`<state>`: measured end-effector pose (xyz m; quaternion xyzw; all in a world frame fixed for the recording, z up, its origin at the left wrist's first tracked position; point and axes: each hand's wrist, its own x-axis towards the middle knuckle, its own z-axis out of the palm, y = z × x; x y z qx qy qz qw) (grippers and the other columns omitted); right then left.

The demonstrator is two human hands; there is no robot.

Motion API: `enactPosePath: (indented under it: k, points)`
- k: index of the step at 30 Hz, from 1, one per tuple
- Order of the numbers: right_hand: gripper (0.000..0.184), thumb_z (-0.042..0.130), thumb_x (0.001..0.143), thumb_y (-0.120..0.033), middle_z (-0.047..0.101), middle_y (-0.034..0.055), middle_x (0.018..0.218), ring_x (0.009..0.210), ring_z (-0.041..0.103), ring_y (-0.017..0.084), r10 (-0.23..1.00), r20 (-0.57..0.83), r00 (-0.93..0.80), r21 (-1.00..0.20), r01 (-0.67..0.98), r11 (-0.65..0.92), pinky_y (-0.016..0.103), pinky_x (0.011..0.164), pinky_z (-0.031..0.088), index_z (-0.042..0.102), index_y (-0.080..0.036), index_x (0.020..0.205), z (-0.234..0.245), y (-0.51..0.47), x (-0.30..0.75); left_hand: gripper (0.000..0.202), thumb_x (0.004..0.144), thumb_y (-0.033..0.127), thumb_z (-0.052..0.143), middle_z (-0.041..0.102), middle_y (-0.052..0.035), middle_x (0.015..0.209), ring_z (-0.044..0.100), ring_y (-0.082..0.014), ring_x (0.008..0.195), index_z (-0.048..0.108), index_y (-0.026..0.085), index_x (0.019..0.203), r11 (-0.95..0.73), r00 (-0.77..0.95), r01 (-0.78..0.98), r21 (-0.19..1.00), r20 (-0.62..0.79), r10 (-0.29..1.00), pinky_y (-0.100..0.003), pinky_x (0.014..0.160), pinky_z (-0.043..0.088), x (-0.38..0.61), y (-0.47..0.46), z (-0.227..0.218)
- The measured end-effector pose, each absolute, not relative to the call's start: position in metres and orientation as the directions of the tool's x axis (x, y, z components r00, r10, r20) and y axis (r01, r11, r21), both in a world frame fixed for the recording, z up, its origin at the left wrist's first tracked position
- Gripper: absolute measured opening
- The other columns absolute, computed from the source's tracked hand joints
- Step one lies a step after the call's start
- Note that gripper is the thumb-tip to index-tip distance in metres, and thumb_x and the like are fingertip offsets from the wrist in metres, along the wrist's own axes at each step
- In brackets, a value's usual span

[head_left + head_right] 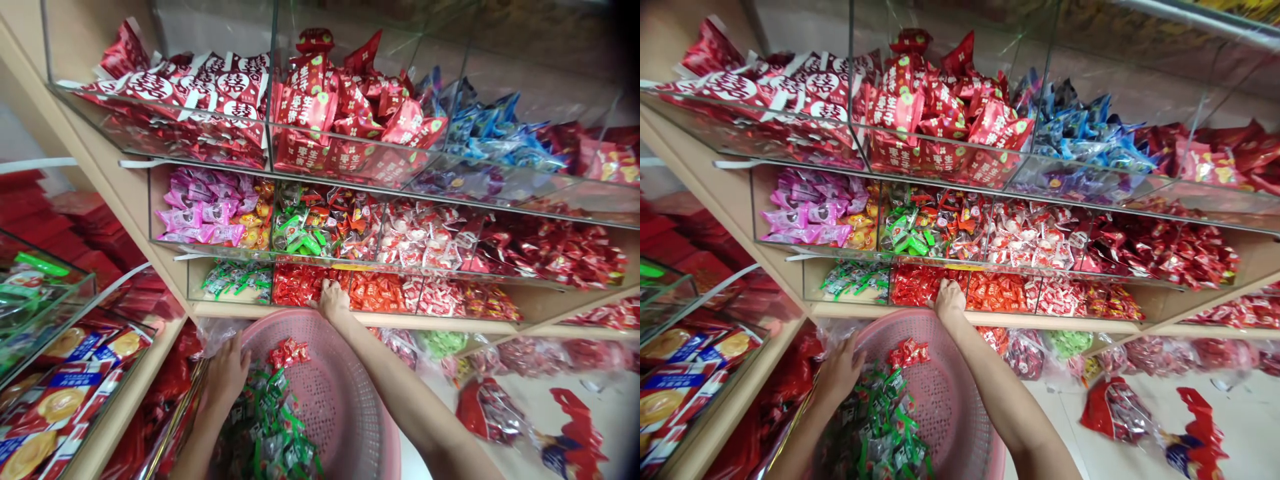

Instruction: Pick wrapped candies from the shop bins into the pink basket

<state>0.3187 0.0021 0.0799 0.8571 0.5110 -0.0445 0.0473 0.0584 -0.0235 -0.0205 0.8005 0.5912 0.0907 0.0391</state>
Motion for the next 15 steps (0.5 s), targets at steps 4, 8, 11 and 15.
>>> enactPosePath:
  k: [4, 8, 11, 15]
  points:
    - [0.069, 0.060, 0.075, -0.054, 0.058, 0.0244, 0.107, 0.098, 0.063, 0.029, 0.848, -0.147, 0.509, -0.017, 0.856, -0.517, 0.037, 0.075, 0.049, 0.041, -0.010, 0.125, 0.075, 0.001, 0.324, 0.044, 0.088, 0.029, 0.039, 0.060, -0.0156, 0.115, 0.057, -0.0266, 0.103, 0.044, 0.010, 0.128, -0.300, 0.287, 0.940, 0.164, 0.101, 0.953, -0.035, 0.081, 0.045, 0.059, -0.025, -0.020]
    - [0.066, 0.061, 0.077, -0.047, 0.058, 0.0214, 0.110, 0.096, 0.064, 0.029, 0.884, -0.116, 0.453, -0.061, 0.885, -0.462, 0.036, 0.075, 0.049, 0.038, -0.013, 0.128, 0.075, -0.005, 0.332, 0.045, 0.088, 0.028, 0.039, 0.059, -0.0154, 0.115, 0.057, -0.0264, 0.102, 0.043, 0.010, 0.129, -0.295, 0.280, 0.941, 0.168, 0.108, 0.954, -0.036, 0.083, 0.044, 0.059, -0.026, -0.021]
    - [0.058, 0.060, 0.079, -0.039, 0.059, 0.0191, 0.108, 0.094, 0.064, 0.029, 0.911, -0.079, 0.404, -0.092, 0.907, -0.410, 0.035, 0.073, 0.048, 0.038, -0.014, 0.127, 0.075, -0.010, 0.338, 0.045, 0.089, 0.028, 0.038, 0.059, -0.0155, 0.116, 0.056, -0.0262, 0.103, 0.043, 0.010, 0.129, -0.292, 0.276, 0.941, 0.172, 0.108, 0.955, -0.036, 0.082, 0.044, 0.059, -0.026, -0.023]
    - [0.048, 0.055, 0.082, -0.031, 0.061, 0.0173, 0.107, 0.091, 0.065, 0.027, 0.934, -0.073, 0.350, -0.125, 0.926, -0.357, 0.032, 0.069, 0.046, 0.040, -0.015, 0.125, 0.076, -0.015, 0.345, 0.045, 0.089, 0.028, 0.037, 0.059, -0.0156, 0.116, 0.056, -0.0267, 0.103, 0.043, 0.009, 0.130, -0.295, 0.280, 0.942, 0.160, 0.109, 0.954, -0.035, 0.081, 0.044, 0.059, -0.026, -0.022]
